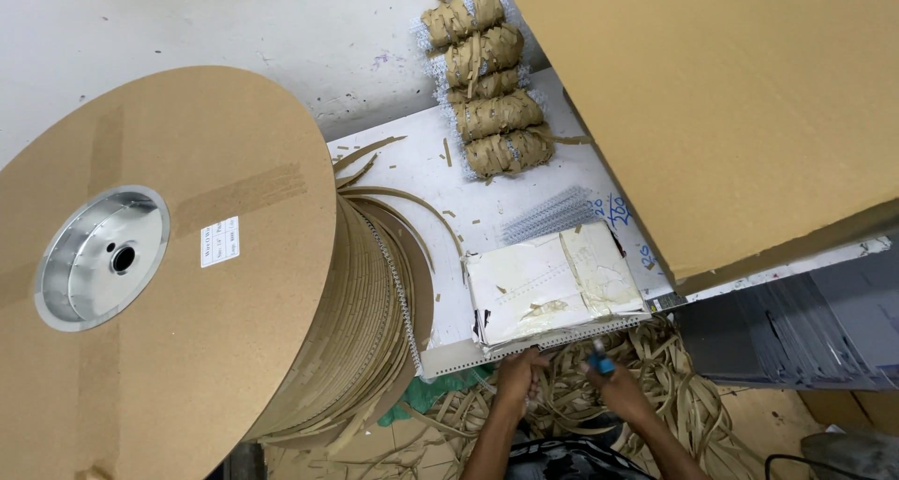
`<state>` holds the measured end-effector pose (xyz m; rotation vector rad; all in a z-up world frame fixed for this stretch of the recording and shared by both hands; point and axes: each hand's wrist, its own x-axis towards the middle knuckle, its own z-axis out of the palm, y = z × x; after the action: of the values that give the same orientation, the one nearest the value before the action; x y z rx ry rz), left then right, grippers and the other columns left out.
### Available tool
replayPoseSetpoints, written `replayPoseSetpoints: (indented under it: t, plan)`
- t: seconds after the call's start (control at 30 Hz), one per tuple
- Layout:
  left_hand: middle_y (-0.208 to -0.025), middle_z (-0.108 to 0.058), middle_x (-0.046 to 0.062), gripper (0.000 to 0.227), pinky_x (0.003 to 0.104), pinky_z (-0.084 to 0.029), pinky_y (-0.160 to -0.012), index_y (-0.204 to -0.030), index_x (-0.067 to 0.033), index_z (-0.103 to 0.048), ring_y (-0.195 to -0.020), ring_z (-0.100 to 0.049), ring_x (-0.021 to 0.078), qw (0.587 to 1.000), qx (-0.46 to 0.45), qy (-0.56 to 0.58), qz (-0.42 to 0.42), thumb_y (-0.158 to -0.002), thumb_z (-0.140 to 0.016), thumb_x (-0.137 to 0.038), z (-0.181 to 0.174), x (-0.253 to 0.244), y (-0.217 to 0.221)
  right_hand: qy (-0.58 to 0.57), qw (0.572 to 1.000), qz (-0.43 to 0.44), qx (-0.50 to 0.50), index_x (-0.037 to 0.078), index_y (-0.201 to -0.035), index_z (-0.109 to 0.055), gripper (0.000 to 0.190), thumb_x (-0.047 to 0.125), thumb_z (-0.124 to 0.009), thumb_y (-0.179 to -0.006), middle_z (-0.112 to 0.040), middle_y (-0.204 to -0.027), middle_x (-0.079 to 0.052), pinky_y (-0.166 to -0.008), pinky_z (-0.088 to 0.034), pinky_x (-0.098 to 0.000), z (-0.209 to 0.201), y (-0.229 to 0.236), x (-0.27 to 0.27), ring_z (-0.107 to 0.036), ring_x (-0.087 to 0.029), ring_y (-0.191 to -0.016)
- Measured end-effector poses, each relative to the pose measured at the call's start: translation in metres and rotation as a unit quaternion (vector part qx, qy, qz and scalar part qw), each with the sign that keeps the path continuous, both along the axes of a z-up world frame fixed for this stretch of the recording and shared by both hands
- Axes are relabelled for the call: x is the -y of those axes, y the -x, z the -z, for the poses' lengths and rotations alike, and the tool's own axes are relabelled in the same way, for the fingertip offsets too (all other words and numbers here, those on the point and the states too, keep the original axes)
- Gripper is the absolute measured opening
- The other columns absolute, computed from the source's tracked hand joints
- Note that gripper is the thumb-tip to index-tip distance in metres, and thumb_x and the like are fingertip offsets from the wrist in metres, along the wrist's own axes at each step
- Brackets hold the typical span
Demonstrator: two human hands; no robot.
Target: The person sits on the floor and uses blue-handled pliers to cut a white corrugated cable into short segments. The cut pieces are placed on a white box on the floor, while a large spool of cable sits nearby.
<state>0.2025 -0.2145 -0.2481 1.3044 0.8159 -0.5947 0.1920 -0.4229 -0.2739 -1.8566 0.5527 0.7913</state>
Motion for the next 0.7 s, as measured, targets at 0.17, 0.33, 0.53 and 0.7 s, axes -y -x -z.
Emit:
replayPoseSetpoints:
  t: [0.17,0.33,0.53,0.7]
  plan:
    - [-0.066,-0.062,0.002,0.023,0.026,-0.028,-0.039,-0.125,-0.0069,-0.075,-0.043,-0.042,0.0106,0.995,-0.009,0.066,-0.079,-0.11,-0.068,-0.023,0.027,0.009,0.001,0.054,0.977,-0.192,0.077,0.018,-0.132,-0.066,0.034,0.031,-0.063,-0.101,-0.081,-0.115,-0.009,-0.084,-0.056,-0.0372,0.094,-0.003,-0.015,-0.076,-0.027,-0.103]
    - [-0.067,-0.068,0.005,0.045,0.023,-0.027,-0.036,-0.146,-0.0046,-0.07,-0.04,-0.039,0.0081,0.994,0.008,0.064,-0.085,-0.107,-0.072,-0.026,0.025,0.011,0.003,0.078,0.971,-0.205,0.09,0.015,-0.126,-0.066,0.024,0.02,-0.065,-0.103,-0.079,-0.112,-0.009,-0.077,-0.06,-0.0383,0.086,-0.014,-0.032,-0.078,-0.026,-0.099]
    - [-0.067,-0.066,0.003,0.034,0.023,-0.027,-0.037,-0.092,-0.0091,-0.069,-0.042,-0.041,0.0083,0.989,0.033,0.115,-0.085,-0.109,-0.073,-0.038,0.028,0.021,0.0,0.075,0.984,-0.155,0.035,0.013,-0.077,-0.07,0.037,0.033,-0.059,-0.106,-0.074,-0.071,-0.007,-0.054,-0.041,-0.0345,0.064,-0.014,-0.048,-0.061,-0.019,-0.057]
    - [-0.072,-0.067,0.0,0.023,0.02,-0.033,-0.037,-0.108,-0.0078,-0.073,-0.048,-0.049,0.0067,0.985,-0.005,0.132,-0.114,-0.107,-0.077,-0.031,0.021,0.03,-0.005,0.059,0.982,-0.176,0.023,0.014,-0.079,-0.077,0.049,0.043,-0.053,-0.111,-0.07,-0.065,-0.007,-0.053,-0.046,-0.0327,0.054,-0.007,-0.036,-0.056,-0.016,-0.049]
